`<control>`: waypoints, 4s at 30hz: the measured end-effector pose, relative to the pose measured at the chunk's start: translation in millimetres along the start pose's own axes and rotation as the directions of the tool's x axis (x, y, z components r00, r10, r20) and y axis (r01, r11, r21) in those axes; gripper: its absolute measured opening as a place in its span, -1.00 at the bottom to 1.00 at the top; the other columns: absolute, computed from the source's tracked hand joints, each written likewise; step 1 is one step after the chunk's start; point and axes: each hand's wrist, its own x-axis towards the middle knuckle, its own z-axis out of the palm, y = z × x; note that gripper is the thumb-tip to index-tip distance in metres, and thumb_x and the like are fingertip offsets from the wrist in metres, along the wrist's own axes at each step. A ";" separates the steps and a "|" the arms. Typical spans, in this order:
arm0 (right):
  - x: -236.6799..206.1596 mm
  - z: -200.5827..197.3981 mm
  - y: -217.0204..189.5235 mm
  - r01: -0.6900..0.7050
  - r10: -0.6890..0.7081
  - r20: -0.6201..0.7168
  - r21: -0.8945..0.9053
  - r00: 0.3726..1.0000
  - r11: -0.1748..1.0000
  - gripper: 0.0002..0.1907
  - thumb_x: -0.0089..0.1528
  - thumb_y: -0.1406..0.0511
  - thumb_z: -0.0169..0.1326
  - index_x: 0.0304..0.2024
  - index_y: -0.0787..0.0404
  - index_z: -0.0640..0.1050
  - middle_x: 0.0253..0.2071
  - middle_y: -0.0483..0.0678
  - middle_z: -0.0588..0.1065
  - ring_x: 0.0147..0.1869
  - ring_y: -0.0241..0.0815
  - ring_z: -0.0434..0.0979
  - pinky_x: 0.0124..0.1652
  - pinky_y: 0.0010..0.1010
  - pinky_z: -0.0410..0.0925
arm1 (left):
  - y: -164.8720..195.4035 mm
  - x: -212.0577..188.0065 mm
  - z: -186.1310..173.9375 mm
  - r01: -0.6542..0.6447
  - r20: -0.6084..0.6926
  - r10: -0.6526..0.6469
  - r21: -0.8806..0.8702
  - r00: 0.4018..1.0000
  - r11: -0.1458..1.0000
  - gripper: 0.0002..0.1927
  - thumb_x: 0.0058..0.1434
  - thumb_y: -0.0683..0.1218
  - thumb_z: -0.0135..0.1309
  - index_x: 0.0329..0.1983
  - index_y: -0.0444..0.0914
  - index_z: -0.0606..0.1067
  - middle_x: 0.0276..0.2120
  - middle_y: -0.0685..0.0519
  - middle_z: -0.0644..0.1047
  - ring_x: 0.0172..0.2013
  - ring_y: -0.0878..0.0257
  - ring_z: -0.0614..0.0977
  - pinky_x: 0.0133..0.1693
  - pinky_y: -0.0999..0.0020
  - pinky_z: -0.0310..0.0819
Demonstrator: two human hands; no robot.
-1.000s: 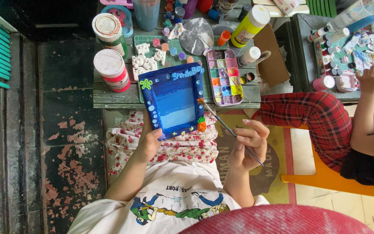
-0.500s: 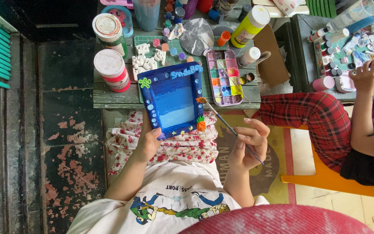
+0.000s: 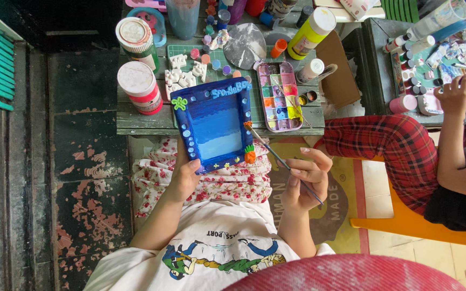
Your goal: The person paints a blue ceramic frame with orange paint using a brush, then switches to painting a small white figurine. They dip the brush into a paint container and apply paint to the objects on a cluttered workbench.
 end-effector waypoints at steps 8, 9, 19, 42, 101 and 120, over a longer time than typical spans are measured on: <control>2.5 1.5 -0.2 -0.039 0.039 0.000 0.078 0.999 0.996 -0.82 0.41 0.23 0.07 -0.18 0.19 0.41 -0.28 0.13 0.60 0.31 -0.10 0.34 0.10 -0.31 0.44 | 3.5 1.5 2.7 -0.015 0.012 0.015 0.026 1.000 1.000 0.01 0.21 -0.01 0.03 0.62 -0.18 -0.21 0.47 -0.07 0.13 0.47 0.08 0.19 0.42 0.05 0.07; 2.6 1.2 -0.3 -0.016 0.015 0.012 0.037 1.000 0.999 -0.82 0.42 0.23 0.06 -0.18 0.19 0.40 -0.28 0.12 0.60 0.30 -0.11 0.35 0.14 -0.31 0.38 | 3.9 1.6 2.6 -0.015 0.014 0.015 0.026 1.000 1.000 0.01 0.21 0.00 0.03 0.62 -0.18 -0.21 0.47 -0.07 0.13 0.47 0.08 0.19 0.42 0.06 0.06; 4.2 3.3 0.0 -0.045 0.048 -0.037 0.078 0.998 0.996 -0.81 0.39 0.22 0.08 -0.21 0.18 0.42 -0.29 0.13 0.60 0.30 -0.06 0.37 0.11 -0.29 0.44 | 6.7 4.8 2.4 -0.023 0.006 0.022 0.052 1.000 0.998 -0.01 0.21 0.01 0.03 0.63 -0.21 -0.17 0.47 -0.09 0.15 0.46 0.07 0.20 0.43 0.06 0.08; 11.5 1.6 -1.7 0.059 -0.059 -0.010 -0.051 0.998 0.997 -0.82 0.39 0.24 0.05 -0.23 0.16 0.37 -0.31 0.06 0.60 0.26 -0.07 0.40 0.27 -0.13 0.21 | 7.4 5.3 -0.2 -0.007 0.011 0.007 0.007 1.000 1.000 0.01 0.19 0.01 0.05 0.61 -0.19 -0.19 0.45 -0.09 0.16 0.44 0.06 0.23 0.40 0.06 0.11; 31.5 22.0 -1.3 0.027 -0.028 -0.016 -0.047 0.999 0.999 -0.79 0.42 0.21 0.06 -0.21 0.17 0.37 -0.28 0.10 0.60 0.31 -0.04 0.38 0.21 -0.25 0.29 | 34.1 25.9 1.9 -0.020 0.013 0.020 0.032 1.000 0.999 -0.01 0.21 0.01 0.04 0.61 -0.17 -0.19 0.47 -0.08 0.14 0.46 0.05 0.21 0.41 0.04 0.10; 36.7 24.4 7.0 -0.004 0.032 -0.146 0.184 0.989 0.983 -0.82 0.42 0.21 0.05 -0.16 0.17 0.40 -0.35 0.13 0.56 0.25 -0.09 0.37 0.23 -0.24 0.26 | 38.3 31.7 1.2 -0.019 0.028 0.022 -0.084 0.999 0.996 -0.04 0.23 0.02 0.02 0.62 -0.14 -0.15 0.46 -0.09 0.16 0.45 0.01 0.23 0.39 -0.02 0.16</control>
